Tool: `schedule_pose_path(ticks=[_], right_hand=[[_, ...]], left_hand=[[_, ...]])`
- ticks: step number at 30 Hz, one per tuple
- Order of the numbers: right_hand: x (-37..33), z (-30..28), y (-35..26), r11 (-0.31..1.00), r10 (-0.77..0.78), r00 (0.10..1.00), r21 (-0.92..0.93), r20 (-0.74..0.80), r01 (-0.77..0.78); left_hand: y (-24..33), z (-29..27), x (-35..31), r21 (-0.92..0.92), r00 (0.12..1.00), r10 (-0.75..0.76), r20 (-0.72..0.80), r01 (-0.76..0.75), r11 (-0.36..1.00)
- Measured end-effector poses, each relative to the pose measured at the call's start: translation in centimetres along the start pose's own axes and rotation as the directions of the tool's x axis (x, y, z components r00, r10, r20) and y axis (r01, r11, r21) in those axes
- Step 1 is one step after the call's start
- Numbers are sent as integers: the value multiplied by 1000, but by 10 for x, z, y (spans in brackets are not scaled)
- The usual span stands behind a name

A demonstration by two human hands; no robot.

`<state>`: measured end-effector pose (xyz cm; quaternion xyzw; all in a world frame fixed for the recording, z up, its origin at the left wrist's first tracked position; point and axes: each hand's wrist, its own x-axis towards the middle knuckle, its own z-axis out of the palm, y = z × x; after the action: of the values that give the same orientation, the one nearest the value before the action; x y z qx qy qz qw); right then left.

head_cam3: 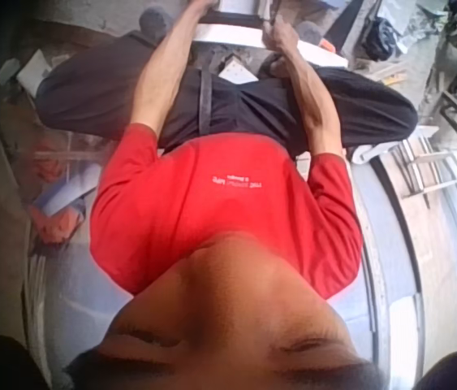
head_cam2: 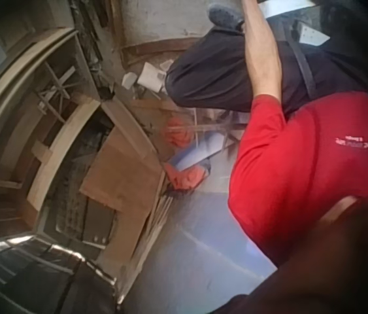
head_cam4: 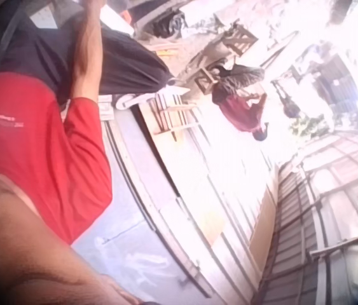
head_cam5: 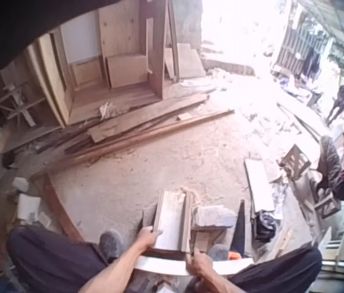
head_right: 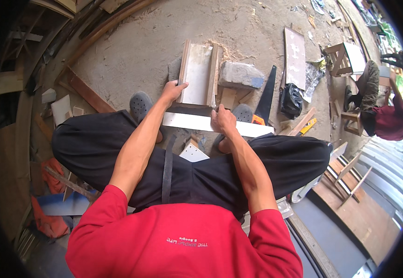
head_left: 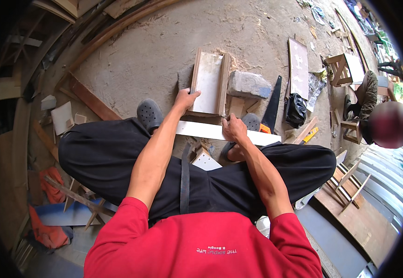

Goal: The person sits on the floor and assembles small wooden frame pieces by hand, aligning and fitting them together. The person then uses a hand saw to cut a wooden strip to size.

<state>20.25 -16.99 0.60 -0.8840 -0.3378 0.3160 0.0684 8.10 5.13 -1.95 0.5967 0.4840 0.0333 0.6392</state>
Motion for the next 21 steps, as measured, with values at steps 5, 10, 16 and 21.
schedule_pose_path(ticks=[5,10,16,21], right_hand=[[-3,-2,7,1000,7,998,-22,64,-6],[-20,-24,-5,994,-79,969,-59,233,96],[-23,-10,18,954,-272,945,-74,181,289],[-17,-6,29,905,-407,908,-89,98,416]], left_hand=[[-5,1,4,-44,999,40,23,-39,998],[-9,1,1,-82,998,45,31,-43,996],[-10,-6,-3,-74,1000,1,27,1,997],[-13,-8,-6,-78,1000,-7,14,9,997]])
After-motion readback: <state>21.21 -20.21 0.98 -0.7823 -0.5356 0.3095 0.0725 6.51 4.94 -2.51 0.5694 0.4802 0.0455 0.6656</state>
